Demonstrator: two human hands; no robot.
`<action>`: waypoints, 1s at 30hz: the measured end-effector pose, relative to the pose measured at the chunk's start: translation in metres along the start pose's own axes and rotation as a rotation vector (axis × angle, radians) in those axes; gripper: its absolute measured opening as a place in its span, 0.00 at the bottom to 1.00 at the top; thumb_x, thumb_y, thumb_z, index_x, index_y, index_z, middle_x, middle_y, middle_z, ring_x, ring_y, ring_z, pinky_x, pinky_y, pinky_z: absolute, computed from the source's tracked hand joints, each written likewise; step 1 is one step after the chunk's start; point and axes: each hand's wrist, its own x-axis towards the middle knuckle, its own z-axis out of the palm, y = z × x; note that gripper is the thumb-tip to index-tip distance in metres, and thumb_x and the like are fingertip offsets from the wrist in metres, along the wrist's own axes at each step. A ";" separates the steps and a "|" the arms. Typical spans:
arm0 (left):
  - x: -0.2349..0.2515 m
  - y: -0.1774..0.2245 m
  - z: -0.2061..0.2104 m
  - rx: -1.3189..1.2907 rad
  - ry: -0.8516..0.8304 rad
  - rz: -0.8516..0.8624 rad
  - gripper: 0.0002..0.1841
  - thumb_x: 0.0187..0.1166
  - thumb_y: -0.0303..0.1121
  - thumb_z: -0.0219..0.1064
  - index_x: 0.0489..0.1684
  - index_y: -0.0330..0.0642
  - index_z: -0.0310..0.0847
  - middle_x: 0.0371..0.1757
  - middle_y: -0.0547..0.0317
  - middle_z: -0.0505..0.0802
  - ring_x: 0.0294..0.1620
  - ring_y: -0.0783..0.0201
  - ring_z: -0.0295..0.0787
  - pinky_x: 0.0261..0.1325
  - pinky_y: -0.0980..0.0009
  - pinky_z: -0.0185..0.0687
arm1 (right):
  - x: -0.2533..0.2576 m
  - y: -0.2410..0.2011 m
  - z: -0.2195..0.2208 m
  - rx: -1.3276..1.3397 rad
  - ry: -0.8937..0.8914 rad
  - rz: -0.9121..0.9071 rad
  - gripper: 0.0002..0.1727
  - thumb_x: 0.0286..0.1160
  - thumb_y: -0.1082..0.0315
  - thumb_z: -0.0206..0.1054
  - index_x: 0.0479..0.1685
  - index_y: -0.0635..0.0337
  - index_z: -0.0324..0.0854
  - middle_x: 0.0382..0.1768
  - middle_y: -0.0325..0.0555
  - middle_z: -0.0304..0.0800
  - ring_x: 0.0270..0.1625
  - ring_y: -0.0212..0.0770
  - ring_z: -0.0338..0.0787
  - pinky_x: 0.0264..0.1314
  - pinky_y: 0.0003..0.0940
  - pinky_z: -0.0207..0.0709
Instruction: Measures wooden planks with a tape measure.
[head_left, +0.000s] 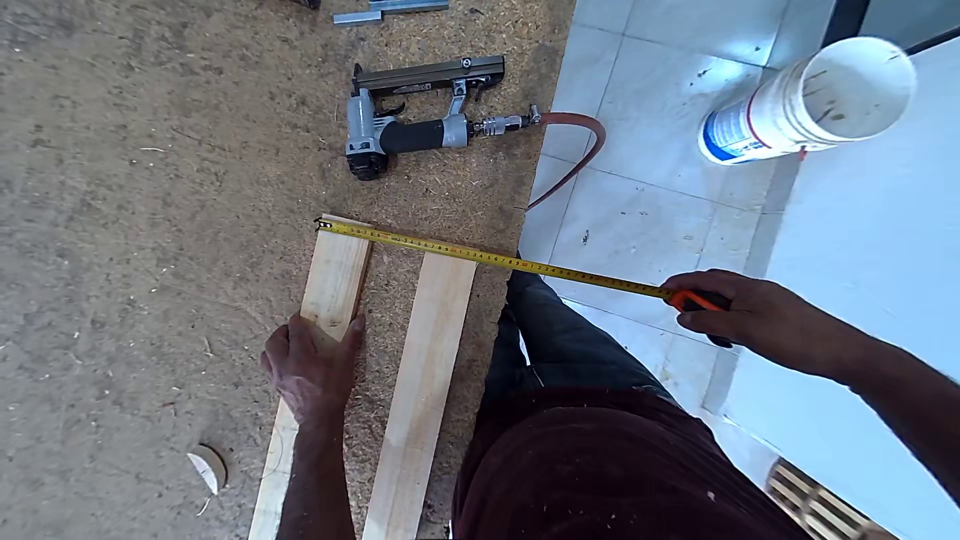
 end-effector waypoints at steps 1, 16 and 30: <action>0.000 0.000 0.000 0.002 0.001 0.002 0.58 0.51 0.80 0.70 0.73 0.34 0.80 0.67 0.33 0.84 0.70 0.33 0.78 0.74 0.37 0.70 | 0.000 0.000 0.000 0.005 0.000 0.004 0.18 0.73 0.61 0.76 0.62 0.36 0.87 0.50 0.39 0.88 0.38 0.39 0.89 0.35 0.44 0.86; 0.001 0.001 0.001 -0.016 0.017 0.010 0.57 0.50 0.80 0.70 0.71 0.34 0.82 0.65 0.33 0.84 0.68 0.33 0.78 0.72 0.38 0.70 | 0.000 0.003 0.005 0.009 0.019 0.004 0.18 0.72 0.63 0.77 0.61 0.37 0.88 0.51 0.38 0.89 0.38 0.38 0.89 0.35 0.43 0.86; 0.000 0.000 0.002 -0.012 0.023 0.020 0.57 0.51 0.79 0.70 0.72 0.35 0.81 0.66 0.32 0.84 0.68 0.32 0.79 0.73 0.37 0.70 | 0.003 0.006 0.005 0.029 0.008 -0.007 0.18 0.70 0.61 0.76 0.60 0.36 0.88 0.52 0.37 0.89 0.39 0.38 0.89 0.37 0.43 0.86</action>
